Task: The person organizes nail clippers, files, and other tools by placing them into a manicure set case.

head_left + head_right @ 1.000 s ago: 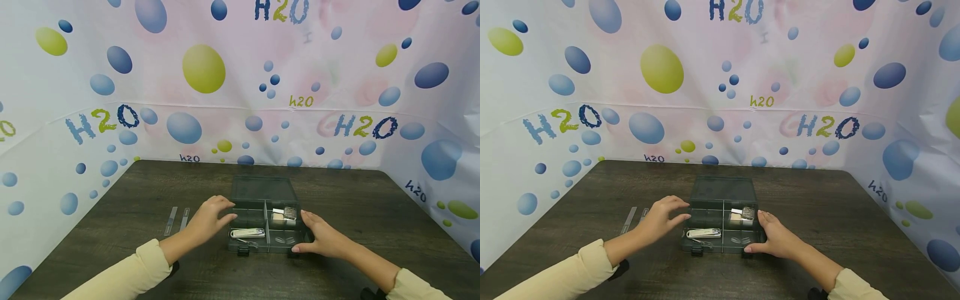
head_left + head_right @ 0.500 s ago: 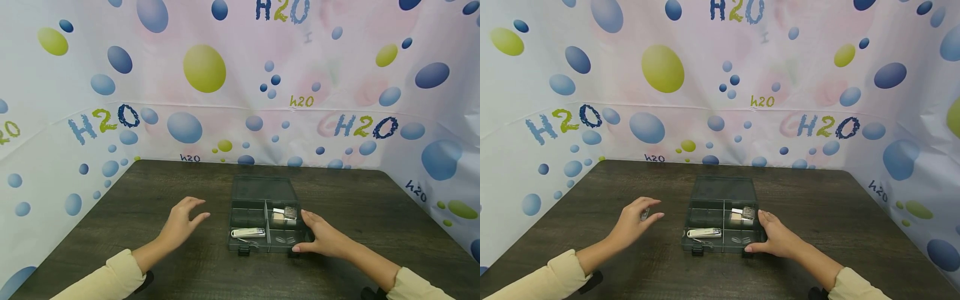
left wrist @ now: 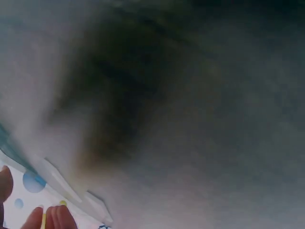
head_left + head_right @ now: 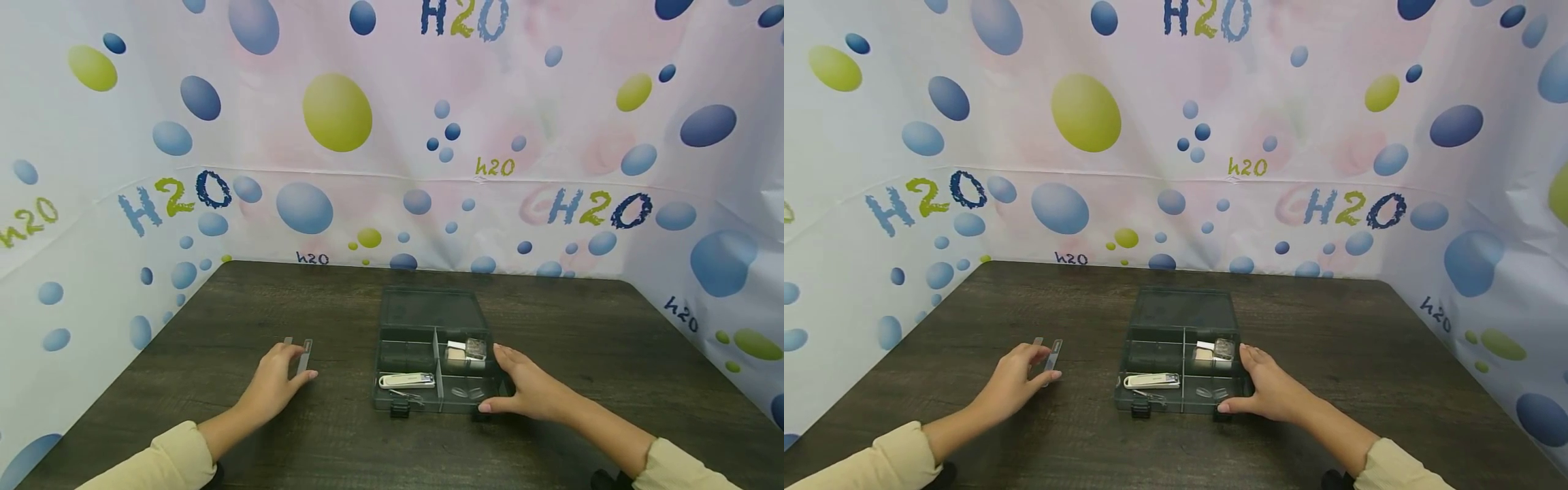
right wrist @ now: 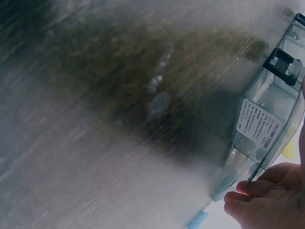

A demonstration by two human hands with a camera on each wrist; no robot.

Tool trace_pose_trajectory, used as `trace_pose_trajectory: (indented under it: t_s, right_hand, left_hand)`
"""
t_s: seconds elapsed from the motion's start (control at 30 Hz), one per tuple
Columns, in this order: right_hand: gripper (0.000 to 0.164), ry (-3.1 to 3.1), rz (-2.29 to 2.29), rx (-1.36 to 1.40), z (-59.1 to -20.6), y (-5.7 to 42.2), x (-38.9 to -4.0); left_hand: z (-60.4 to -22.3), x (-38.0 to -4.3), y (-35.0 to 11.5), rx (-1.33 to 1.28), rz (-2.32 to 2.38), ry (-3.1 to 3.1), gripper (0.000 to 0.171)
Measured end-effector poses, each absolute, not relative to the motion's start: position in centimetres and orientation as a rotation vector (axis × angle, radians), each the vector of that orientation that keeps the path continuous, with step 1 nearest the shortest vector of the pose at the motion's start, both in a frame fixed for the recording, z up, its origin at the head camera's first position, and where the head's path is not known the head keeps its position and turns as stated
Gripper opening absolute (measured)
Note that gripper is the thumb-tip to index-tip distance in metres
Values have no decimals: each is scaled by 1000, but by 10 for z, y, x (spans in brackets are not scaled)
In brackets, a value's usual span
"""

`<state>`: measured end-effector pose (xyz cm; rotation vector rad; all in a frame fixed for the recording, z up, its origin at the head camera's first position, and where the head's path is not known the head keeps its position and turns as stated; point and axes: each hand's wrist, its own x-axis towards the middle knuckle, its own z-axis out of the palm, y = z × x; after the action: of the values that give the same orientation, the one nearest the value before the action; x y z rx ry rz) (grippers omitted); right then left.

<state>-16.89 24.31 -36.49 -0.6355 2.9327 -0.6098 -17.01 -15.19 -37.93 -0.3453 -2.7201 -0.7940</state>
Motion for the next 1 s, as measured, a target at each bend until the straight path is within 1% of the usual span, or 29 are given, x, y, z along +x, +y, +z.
trace_pose_trajectory:
  t_s: [0.4, 1.0]
  right_hand:
    - [108, 2941, -609, -648, -366, 243, -168]
    - [109, 2941, -621, -639, -366, 244, -168]
  left_hand:
    - [-383, -169, -158, -206, -754, -2859, 35]
    - [-384, -171, -158, -200, -692, -2859, 16]
